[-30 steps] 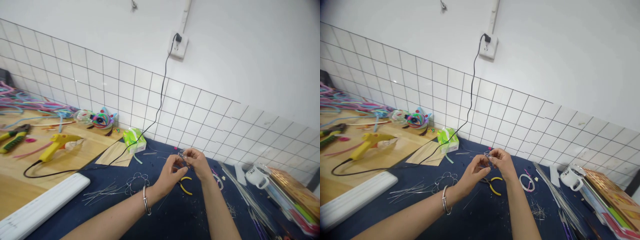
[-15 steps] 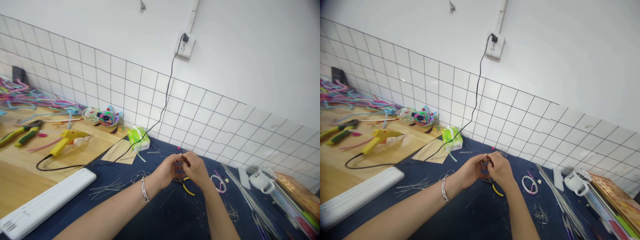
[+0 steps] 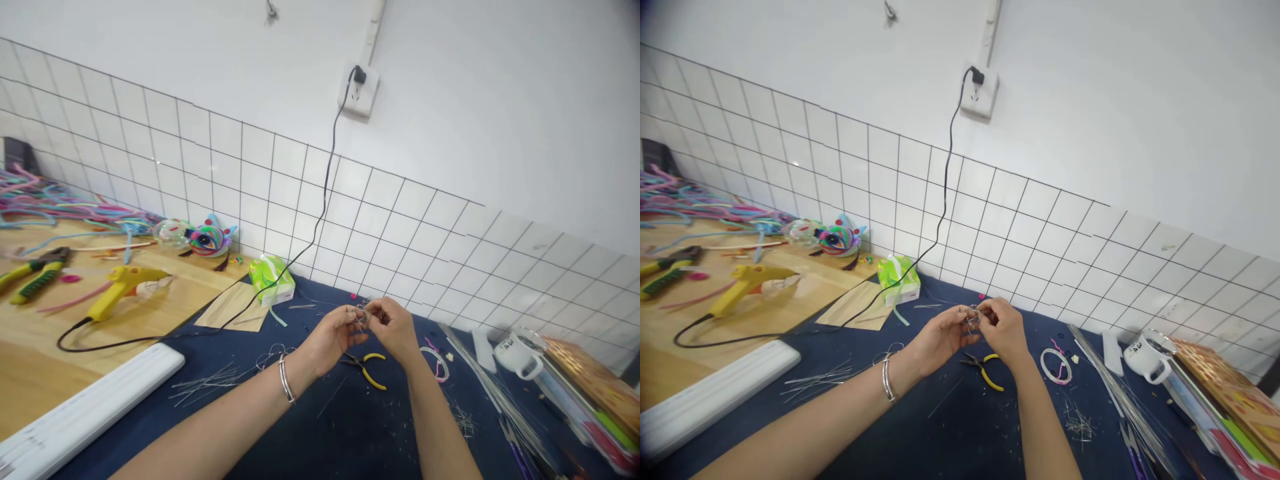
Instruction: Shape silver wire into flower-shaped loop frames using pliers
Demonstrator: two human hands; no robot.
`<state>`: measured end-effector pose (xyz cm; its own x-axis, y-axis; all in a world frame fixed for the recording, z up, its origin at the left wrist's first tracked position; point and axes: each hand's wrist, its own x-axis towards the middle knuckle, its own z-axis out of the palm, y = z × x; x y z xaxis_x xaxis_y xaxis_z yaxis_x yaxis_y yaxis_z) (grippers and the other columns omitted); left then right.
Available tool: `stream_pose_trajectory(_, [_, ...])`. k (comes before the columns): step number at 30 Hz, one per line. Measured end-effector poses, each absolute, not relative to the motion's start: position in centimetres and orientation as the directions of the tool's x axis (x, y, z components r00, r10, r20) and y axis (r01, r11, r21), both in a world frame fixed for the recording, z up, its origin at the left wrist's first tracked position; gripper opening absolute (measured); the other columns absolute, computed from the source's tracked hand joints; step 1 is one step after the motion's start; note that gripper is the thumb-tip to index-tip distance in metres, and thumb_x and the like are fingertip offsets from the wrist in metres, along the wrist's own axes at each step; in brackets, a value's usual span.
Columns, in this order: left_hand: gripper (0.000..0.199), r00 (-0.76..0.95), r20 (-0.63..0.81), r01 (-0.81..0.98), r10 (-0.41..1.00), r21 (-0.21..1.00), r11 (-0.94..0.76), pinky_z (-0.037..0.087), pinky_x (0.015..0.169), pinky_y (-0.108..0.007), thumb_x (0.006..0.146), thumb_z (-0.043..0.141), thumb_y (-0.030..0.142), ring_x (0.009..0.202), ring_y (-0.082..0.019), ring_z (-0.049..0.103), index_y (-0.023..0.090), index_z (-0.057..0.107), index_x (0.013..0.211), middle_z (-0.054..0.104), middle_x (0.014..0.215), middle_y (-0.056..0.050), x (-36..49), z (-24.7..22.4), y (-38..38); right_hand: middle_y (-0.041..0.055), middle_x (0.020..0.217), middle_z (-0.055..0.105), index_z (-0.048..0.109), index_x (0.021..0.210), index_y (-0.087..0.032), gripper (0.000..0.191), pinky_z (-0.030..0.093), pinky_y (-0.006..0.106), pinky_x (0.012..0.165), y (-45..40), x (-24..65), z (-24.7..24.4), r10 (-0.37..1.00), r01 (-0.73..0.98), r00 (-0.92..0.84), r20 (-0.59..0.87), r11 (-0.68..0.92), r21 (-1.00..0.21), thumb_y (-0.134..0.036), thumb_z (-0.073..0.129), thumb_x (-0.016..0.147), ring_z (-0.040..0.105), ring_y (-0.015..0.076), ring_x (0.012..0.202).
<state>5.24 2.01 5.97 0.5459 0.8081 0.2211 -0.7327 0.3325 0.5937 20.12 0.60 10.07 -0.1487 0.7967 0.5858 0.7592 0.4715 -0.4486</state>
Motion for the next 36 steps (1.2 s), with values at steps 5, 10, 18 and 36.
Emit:
stream_pose_trajectory(5, [0.01,0.492,0.248,-0.748,0.835,0.612,0.258,0.045,0.074,-0.031,0.076,0.057,0.017,0.083,-0.016,0.055,0.014,0.058,0.085,0.057,0.093,-0.007,5.5,5.9,1.9,-0.0011,0.072,0.055,0.058,0.083,-0.021,0.015,0.04,0.023,0.056,0.7,20.3,10.0,0.779,0.738,-0.14,0.612,0.494,-0.46,-0.014,0.05,0.072,0.048,0.0113,0.06])
stream_pose_trajectory(10, [0.01,0.446,0.283,-0.743,0.849,0.646,0.174,0.045,0.072,-0.03,0.077,0.056,0.017,0.082,-0.016,0.054,0.014,0.058,0.086,0.057,0.091,-0.007,5.5,6.1,1.5,-0.0003,0.072,0.053,0.058,0.081,-0.021,0.015,0.041,0.023,0.057,0.5,20.2,10.2,0.75,0.705,-0.166,0.64,0.544,-0.454,-0.012,0.05,0.072,0.048,0.0117,0.062])
stream_pose_trajectory(18, [0.012,0.391,0.419,-0.733,0.82,0.68,0.002,0.042,0.08,-0.031,0.072,0.058,0.009,0.089,-0.016,0.051,0.014,0.059,0.083,0.053,0.098,-0.005,5.1,7.0,1.2,0.0015,0.079,0.055,0.059,0.083,-0.022,0.013,0.044,0.025,0.058,0.0,20.3,10.8,0.696,0.625,-0.217,0.685,0.638,-0.45,-0.017,0.052,0.074,0.05,0.0123,0.065])
stream_pose_trajectory(36, [0.021,0.326,0.244,-0.507,0.913,0.861,-0.049,0.041,0.068,-0.026,0.078,0.058,0.036,0.08,-0.016,0.054,0.015,0.056,0.085,0.057,0.082,-0.004,5.0,6.3,2.2,-0.0008,0.064,0.058,0.059,0.083,-0.017,0.016,0.041,0.02,0.046,1.7,20.6,9.2,0.912,0.533,0.002,0.41,0.346,-0.772,-0.027,0.057,0.07,0.051,0.0101,0.052])
